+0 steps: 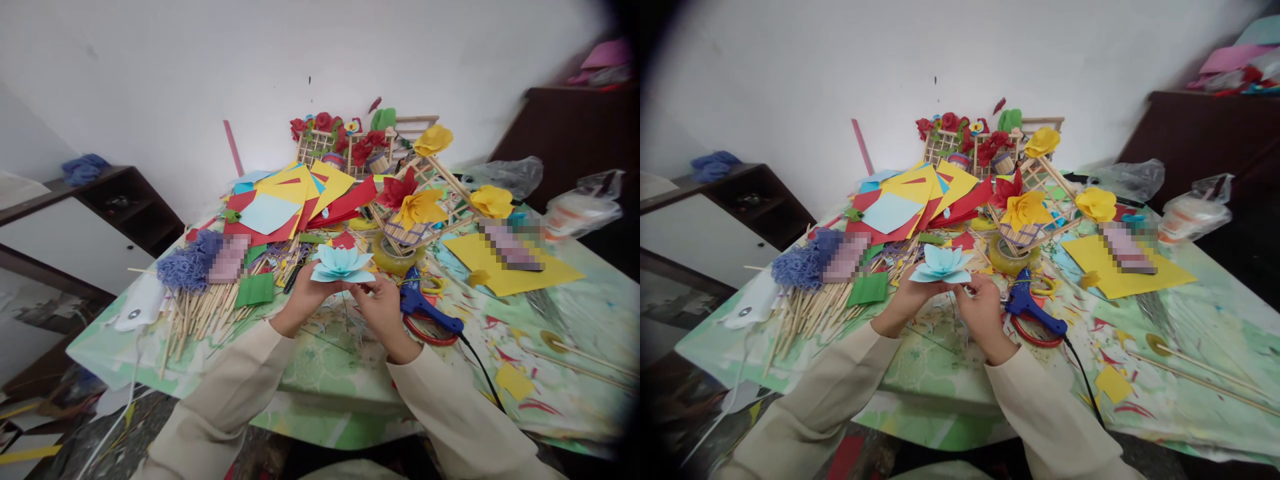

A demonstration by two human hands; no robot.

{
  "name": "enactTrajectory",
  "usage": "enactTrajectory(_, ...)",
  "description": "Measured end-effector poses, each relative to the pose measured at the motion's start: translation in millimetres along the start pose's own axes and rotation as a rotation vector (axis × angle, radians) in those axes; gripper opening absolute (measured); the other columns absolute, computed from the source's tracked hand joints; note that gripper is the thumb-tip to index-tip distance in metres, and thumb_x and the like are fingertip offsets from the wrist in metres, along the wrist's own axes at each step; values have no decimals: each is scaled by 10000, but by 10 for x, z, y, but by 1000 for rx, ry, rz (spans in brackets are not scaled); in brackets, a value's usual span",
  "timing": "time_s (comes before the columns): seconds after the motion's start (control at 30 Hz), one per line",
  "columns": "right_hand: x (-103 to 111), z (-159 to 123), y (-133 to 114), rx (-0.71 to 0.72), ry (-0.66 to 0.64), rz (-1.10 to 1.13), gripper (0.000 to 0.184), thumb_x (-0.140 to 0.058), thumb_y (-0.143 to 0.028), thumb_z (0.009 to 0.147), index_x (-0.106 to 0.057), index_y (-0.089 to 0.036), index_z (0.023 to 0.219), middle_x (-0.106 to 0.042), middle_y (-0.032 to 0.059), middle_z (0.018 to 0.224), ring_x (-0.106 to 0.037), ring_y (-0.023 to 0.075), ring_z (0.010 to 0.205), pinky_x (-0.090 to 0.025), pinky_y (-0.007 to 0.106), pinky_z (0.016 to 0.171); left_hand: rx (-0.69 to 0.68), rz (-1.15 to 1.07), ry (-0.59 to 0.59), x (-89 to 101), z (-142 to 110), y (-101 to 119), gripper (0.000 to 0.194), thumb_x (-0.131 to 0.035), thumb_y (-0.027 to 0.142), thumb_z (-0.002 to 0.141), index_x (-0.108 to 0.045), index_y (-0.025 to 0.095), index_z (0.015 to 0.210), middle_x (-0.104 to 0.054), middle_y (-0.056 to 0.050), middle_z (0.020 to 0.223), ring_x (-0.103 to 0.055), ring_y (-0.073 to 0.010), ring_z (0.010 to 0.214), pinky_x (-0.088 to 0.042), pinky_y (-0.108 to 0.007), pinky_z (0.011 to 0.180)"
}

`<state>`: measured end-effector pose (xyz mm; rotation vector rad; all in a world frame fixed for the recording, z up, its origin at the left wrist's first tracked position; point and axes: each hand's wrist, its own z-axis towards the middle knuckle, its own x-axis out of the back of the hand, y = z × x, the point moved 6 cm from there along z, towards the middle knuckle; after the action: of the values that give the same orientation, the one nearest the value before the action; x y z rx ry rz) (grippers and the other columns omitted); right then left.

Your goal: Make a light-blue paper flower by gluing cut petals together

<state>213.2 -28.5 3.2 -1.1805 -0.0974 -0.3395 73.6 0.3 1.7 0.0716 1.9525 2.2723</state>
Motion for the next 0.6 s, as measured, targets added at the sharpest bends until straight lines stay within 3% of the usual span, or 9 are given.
enactTrajectory(0.1, 16, 27, -61, 48, 17, 35, 140, -624, -248, 692, -648, -200, 562, -547, 6, 558, -454, 154, 614, -344, 293, 620, 16, -17, -11, -7, 7, -32, 400, -840, 236, 480, -698, 148, 843, -694, -46, 845, -599, -190, 767, -472, -338, 774)
enactTrajectory(0.23, -62, 26, 76, -139, -10, 277, 124, -639, -276, 685, -642, -193, 593, -590, 11, 582, -493, 154, 609, -374, 299, 635, 8, -45, 7, -31, -5, 26, 414, -848, 196, 446, -684, 156, 824, -684, -23, 832, -585, -164, 757, -467, -298, 747)
enactTrajectory(0.37, -149, -31, 149, -256, 16, 486, 152, -662, -310, 671, -612, -180, 612, -573, -5, 602, -474, 128, 595, -374, 282, 632, 80, -105, -39, -74, -17, -5, 315, -835, 211, 474, -640, 140, 711, -618, 20, 649, -531, -106, 601, -442, -252, 632)
enactTrajectory(0.47, -71, -20, 139, -272, 125, 579, 191, -644, -339, 702, -559, -187, 624, -502, -31, 590, -416, 105, 567, -343, 257, 586, 168, -152, -54, -74, -16, -110, 320, -844, 207, 444, -599, 132, 637, -581, 31, 567, -504, -88, 536, -411, -232, 565)
enactTrajectory(0.6, 231, 88, 144, -219, 327, 680, 236, -622, -326, 737, -463, -201, 614, -403, -47, 588, -343, 89, 534, -295, 239, 521, 277, -256, -13, -45, -12, -224, 345, -853, 195, 425, -594, 127, 643, -589, 27, 562, -529, -83, 541, -406, -214, 551)
